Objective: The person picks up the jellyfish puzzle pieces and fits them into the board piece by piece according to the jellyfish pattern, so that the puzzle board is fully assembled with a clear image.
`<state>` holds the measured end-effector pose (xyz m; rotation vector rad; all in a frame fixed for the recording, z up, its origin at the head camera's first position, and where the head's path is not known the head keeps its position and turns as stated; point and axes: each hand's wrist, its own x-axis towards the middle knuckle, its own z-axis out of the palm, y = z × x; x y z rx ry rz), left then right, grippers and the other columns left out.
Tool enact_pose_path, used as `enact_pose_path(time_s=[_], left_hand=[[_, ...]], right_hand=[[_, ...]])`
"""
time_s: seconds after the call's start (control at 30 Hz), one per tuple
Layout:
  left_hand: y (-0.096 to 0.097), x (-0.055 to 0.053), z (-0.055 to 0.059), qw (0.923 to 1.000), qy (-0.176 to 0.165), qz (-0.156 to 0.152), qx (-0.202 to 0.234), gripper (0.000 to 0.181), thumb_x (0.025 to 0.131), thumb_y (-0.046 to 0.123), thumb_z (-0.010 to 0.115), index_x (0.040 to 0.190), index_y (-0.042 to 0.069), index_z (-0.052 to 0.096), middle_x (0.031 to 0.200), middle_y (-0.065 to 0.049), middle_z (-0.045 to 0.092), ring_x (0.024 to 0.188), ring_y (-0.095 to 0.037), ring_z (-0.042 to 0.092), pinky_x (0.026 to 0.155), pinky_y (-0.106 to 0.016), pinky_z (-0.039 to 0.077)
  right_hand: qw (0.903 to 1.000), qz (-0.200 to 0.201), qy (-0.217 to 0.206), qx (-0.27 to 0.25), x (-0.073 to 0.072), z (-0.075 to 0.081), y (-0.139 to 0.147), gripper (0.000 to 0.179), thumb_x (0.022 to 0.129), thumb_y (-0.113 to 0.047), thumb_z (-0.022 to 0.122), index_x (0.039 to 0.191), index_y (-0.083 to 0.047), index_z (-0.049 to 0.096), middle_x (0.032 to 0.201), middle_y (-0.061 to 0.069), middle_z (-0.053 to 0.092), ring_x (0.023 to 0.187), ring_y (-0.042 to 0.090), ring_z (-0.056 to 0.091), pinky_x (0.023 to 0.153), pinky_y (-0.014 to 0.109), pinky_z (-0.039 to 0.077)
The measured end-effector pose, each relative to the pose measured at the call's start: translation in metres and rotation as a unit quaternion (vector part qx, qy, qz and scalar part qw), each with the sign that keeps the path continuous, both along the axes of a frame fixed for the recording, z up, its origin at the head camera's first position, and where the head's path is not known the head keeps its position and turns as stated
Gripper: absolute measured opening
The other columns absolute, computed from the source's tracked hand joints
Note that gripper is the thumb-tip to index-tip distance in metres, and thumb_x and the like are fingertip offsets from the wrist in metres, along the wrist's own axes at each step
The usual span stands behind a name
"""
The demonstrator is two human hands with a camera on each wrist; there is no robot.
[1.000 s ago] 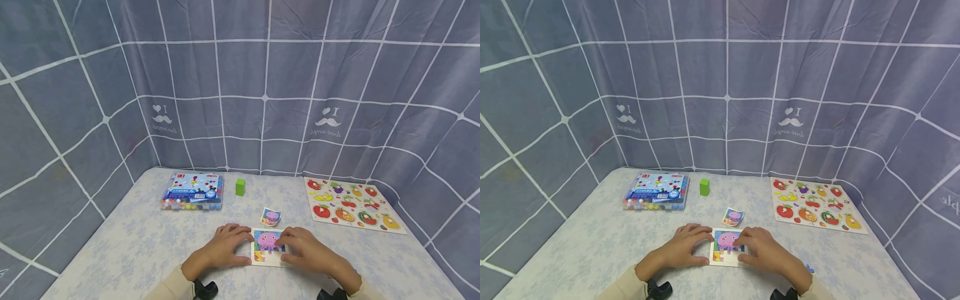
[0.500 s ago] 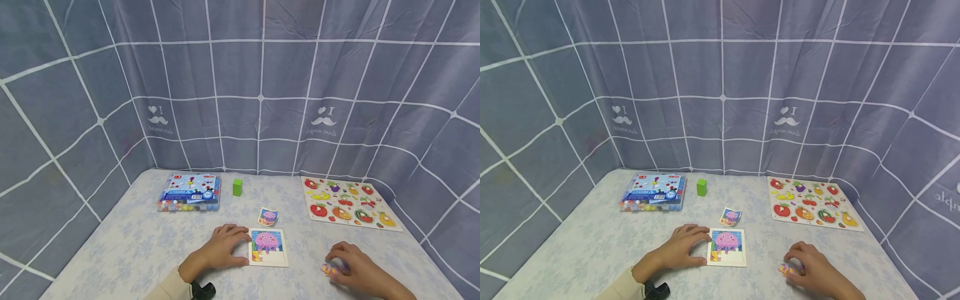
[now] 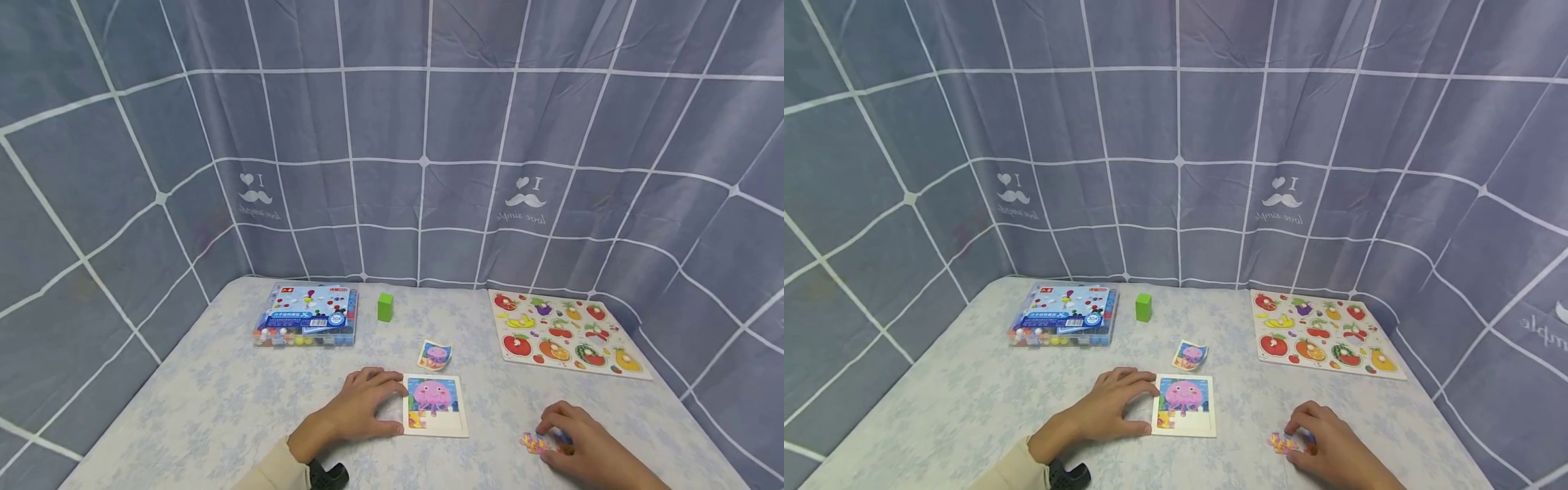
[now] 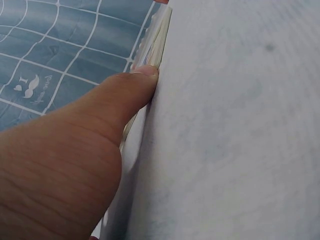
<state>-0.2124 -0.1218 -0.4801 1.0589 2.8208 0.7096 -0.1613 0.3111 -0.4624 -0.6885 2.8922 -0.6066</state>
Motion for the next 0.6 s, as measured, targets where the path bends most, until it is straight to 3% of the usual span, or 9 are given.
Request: enact_pose_path(time_s=[0.23,0.6], left_hand=[[-0.0005,0.0013,0.0022,1.0,-0.004,0.0,0.003,0.05,0.091,0.056,0.069,0.133,0.03,0.06,0.149,0.004,0.048,0.137,-0.032,0.038,0.104,-0.063,0.027],[-0.0006,-0.0005,-0.0012,1.0,0.006,0.002,0.0,0.05,0.09,0.056,0.069,0.132,0.031,0.06,0.149,0.004,0.049,0.136,-0.03,0.038,0.103,-0.062,0.028]], right_hand=[[0.9999,-0.012,0.0,0.006,-0.0019,-0.0027,-0.0025,0.02,0.087,-0.04,0.079,0.095,-0.031,0.064,0.109,-0.01,0.052,0.096,0.015,0.047,0.082,0.036,0.049],[0.9999,-0.015,0.005,-0.006,-0.002,-0.0022,-0.006,0.025,0.086,-0.039,0.08,0.096,-0.024,0.063,0.101,-0.01,0.053,0.085,0.007,0.045,0.071,0.029,0.045]])
